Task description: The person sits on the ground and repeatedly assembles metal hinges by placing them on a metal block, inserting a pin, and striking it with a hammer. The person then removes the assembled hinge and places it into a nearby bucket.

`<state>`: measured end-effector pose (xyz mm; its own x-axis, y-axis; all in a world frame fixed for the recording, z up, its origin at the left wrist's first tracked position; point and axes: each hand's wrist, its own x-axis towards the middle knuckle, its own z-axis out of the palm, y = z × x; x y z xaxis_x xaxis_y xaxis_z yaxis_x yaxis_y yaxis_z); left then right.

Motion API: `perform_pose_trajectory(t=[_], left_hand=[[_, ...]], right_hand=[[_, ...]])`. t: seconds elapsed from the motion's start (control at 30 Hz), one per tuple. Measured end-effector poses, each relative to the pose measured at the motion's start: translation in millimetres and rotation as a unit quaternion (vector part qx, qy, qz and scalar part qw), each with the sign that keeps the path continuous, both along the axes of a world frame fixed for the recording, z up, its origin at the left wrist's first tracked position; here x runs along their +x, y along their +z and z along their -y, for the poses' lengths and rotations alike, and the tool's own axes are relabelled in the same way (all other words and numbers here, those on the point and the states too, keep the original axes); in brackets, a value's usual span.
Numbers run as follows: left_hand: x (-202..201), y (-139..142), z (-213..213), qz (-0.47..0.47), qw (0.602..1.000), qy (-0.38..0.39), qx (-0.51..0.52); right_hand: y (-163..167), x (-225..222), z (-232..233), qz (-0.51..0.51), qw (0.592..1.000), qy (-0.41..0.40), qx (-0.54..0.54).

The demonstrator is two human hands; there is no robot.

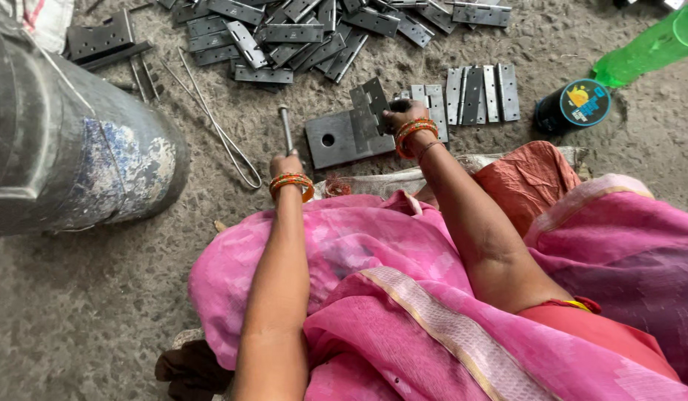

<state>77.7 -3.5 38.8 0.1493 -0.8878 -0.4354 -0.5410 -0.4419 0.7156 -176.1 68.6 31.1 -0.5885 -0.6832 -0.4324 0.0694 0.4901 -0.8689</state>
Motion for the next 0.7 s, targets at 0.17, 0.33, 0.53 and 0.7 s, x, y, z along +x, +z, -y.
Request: perform_pose_trajectory(t=[0.17,0.33,0.53,0.7], left_hand=[[1.3,-5.8,3.8,-0.055,0.993,0.084,0.070],[1.3,-1.6,6.0,0.047,0.998,0.020,0.027],[-13.5,10.9,6.7,0.013,0.998,0.039,-0.051],[-31.1,10.4,13.1,-0.261,0.963,0.041,-0.060]], right_hand=[[-1.4,-63.6,-15.1,0.103,0.975,-0.108,-0.167],[6.7,-128.6,-47.7,-0.194,0.975,-0.108,-0.010],[10.3,-144.8,-63.2,-0.310,0.918,-0.158,0.188],[0.2,-120.1,-20.4,-0.302,0.949,-0.090,-0.014]])
